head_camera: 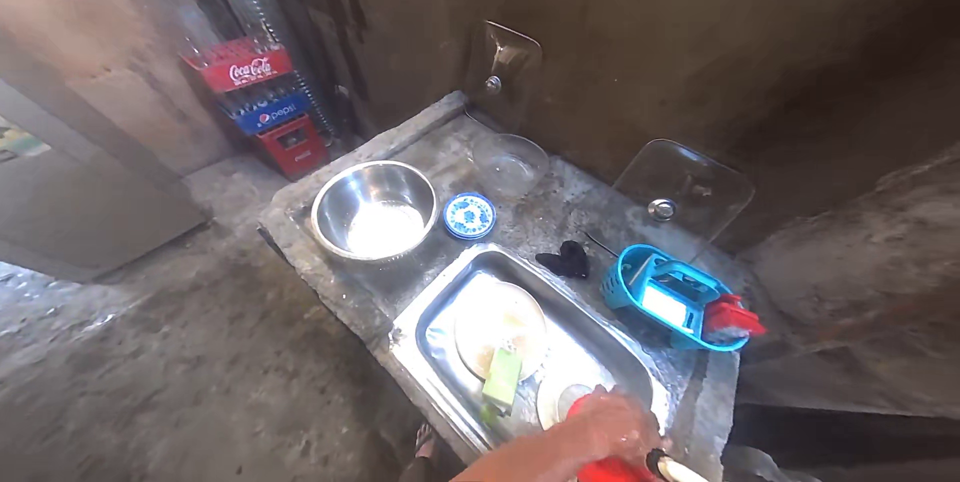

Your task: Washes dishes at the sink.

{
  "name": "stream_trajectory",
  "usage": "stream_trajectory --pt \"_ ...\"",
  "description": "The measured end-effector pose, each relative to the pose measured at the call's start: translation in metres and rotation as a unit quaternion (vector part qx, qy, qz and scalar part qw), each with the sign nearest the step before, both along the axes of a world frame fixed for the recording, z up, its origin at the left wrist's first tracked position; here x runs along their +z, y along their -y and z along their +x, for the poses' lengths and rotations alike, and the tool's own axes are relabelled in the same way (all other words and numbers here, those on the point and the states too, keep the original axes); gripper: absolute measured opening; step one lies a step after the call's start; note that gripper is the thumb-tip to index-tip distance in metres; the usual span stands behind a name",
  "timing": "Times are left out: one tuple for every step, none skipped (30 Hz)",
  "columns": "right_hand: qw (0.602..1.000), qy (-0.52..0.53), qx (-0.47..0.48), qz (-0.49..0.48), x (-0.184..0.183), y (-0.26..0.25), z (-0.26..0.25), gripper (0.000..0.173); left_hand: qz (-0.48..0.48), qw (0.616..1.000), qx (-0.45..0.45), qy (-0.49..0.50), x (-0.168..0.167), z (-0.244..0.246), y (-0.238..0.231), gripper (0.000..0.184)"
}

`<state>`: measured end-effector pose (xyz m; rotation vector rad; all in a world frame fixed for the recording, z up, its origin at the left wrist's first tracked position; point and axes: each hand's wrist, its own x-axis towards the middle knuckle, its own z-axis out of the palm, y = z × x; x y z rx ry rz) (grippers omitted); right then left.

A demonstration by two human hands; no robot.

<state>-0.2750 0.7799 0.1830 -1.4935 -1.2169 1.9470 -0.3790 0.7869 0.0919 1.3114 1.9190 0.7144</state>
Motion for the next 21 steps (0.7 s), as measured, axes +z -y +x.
stream_trajectory --pt "1.0 -0.014 -0.019 -0.004 -0.02 -0.01 0.001 0.039 -0.004 0.999 0.031 0.038 -0.001 -0.008 0.001 0.041" --pt "0.997 -0.026 -0.067 -0.005 -0.043 -0.019 -0.002 0.037 -0.013 0.995 0.064 0.074 -0.004 -0.016 0.004 0.046" --pt "0.995 -0.078 -0.062 0.009 -0.077 -0.032 0.006 0.04 -0.014 0.988 0.105 0.11 -0.007 -0.025 0.009 0.049" --pt "0.992 -0.11 -0.046 0.033 -0.102 -0.042 0.011 0.045 -0.003 0.977 0.147 0.152 -0.011 -0.032 0.017 0.053" --pt "0.99 -0.116 -0.038 0.065 -0.117 -0.049 0.011 0.047 0.013 0.966 0.176 0.189 -0.013 -0.039 0.025 0.056" --pt "0.989 -0.105 -0.028 0.104 -0.123 -0.053 0.008 0.049 0.03 0.958 0.192 0.209 -0.015 -0.043 0.034 0.059" --pt "0.988 -0.081 -0.016 0.132 -0.124 -0.052 0.002 0.049 0.051 0.954 0.204 0.212 -0.014 -0.044 0.044 0.059" --pt "0.987 -0.054 -0.012 0.149 -0.122 -0.048 -0.006 0.049 0.074 0.955 0.216 0.191 -0.011 -0.042 0.055 0.058" --pt "0.987 -0.035 -0.004 0.157 -0.119 -0.042 -0.012 0.05 0.107 0.959 0.227 0.134 -0.008 -0.036 0.065 0.056" --pt "0.988 -0.029 0.007 0.15 -0.114 -0.036 -0.019 0.051 0.158 0.959 0.232 0.045 -0.007 -0.026 0.07 0.052" --pt "0.992 -0.042 0.017 0.118 -0.11 -0.033 -0.022 0.055 0.23 0.946 0.223 -0.058 -0.01 -0.018 0.072 0.046" --pt "0.996 -0.059 0.029 0.059 -0.107 -0.032 -0.022 0.062 0.299 0.923 0.19 -0.149 -0.015 -0.015 0.074 0.039" --pt "0.997 -0.056 0.044 -0.012 -0.1 -0.03 -0.021 0.065 0.342 0.904 0.14 -0.216 -0.019 -0.017 0.078 0.034" --pt "0.995 -0.028 0.061 -0.078 -0.091 -0.029 -0.02 0.065 0.367 0.89 0.083 -0.258 -0.022 -0.02 0.084 0.029" --pt "0.988 0.011 0.086 -0.128 -0.084 -0.028 -0.018 0.063 0.378 0.881 0.033 -0.283 -0.025 -0.023 0.09 0.026" --pt "0.982 0.039 0.098 -0.157 -0.08 -0.027 -0.017 0.051 0.388 0.873 0.002 -0.296 -0.028 -0.026 0.093 0.024" --pt "0.979 0.056 0.098 -0.168 -0.078 -0.025 -0.017 0.034 0.395 0.868 -0.014 -0.301 -0.029 -0.029 0.096 0.022" --pt "0.979 0.062 0.09 -0.17 -0.079 -0.021 -0.017 0.022 0.39 0.871 -0.02 -0.297 -0.028 -0.03 0.1 0.02" --pt "0.982 0.059 0.076 -0.16 -0.081 -0.016 -0.016 0.014 0.364 0.886 -0.019 -0.287 -0.026 -0.029 0.106 0.02" --pt "0.988 0.048 0.053 -0.137 -0.085 -0.01 -0.017 0.012 0.32 0.909 -0.007 -0.267 -0.022 -0.029 0.116 0.028" --pt "0.992 0.025 0.039 -0.119 -0.088 -0.006 -0.018 0.017 0.269 0.932 0.021 -0.243 -0.017 -0.033 0.129 0.039"
